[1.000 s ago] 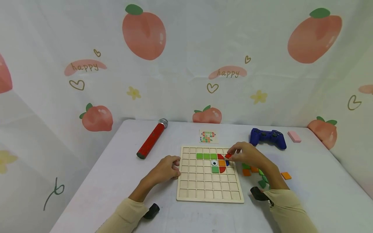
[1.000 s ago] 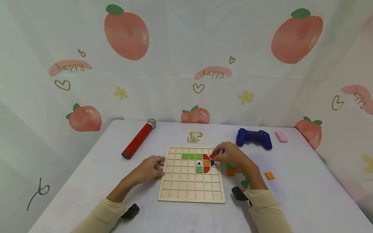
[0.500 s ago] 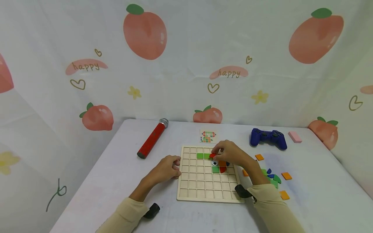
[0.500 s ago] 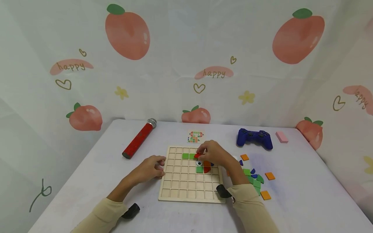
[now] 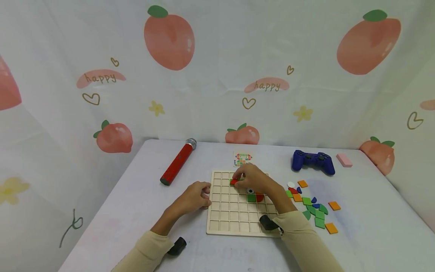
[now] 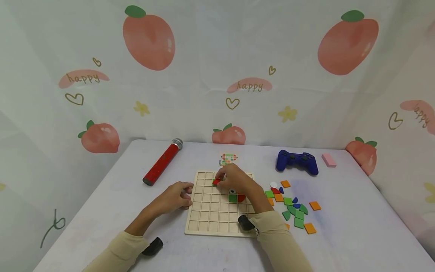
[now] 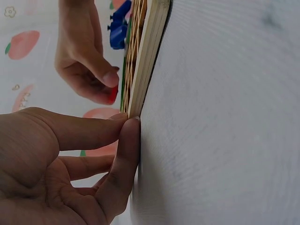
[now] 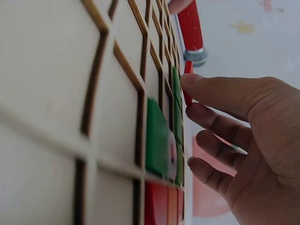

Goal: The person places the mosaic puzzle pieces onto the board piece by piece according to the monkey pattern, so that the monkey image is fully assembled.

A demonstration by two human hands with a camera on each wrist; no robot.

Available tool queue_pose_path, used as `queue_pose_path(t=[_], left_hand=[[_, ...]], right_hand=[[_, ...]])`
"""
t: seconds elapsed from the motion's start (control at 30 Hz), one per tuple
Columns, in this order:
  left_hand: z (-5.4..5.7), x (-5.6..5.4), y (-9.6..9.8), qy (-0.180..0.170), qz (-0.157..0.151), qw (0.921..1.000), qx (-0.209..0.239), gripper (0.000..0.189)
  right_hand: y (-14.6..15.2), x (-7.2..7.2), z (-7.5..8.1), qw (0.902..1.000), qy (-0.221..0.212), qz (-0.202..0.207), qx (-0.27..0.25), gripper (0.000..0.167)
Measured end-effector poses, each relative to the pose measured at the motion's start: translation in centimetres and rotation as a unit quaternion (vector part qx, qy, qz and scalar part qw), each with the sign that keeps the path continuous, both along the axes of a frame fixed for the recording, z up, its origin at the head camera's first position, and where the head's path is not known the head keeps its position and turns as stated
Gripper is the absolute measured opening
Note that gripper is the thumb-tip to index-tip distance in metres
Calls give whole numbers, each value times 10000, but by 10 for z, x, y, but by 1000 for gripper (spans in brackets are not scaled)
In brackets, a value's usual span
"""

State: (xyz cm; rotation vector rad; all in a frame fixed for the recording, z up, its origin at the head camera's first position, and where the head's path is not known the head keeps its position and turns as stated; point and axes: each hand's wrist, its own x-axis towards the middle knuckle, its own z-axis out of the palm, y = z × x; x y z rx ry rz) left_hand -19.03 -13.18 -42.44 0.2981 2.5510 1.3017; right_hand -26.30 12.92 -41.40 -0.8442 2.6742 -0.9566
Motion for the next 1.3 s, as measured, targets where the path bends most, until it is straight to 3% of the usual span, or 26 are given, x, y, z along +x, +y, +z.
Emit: queue_pose_path(t=[0.47,0.93,1.3], left_hand=[[1,-1,0,-30,-57,10000,-41,59],[1,-3,0,-8,-89,9999,-101,59],[2,-3,-1,-78,-55,9999,-34,60]], right_hand=[[-28,-3,-5,9983,549,170,136,18],[-35,-2,-2,9974,634,226,252,16],[-36,0,0,9984,440,133,323,12]])
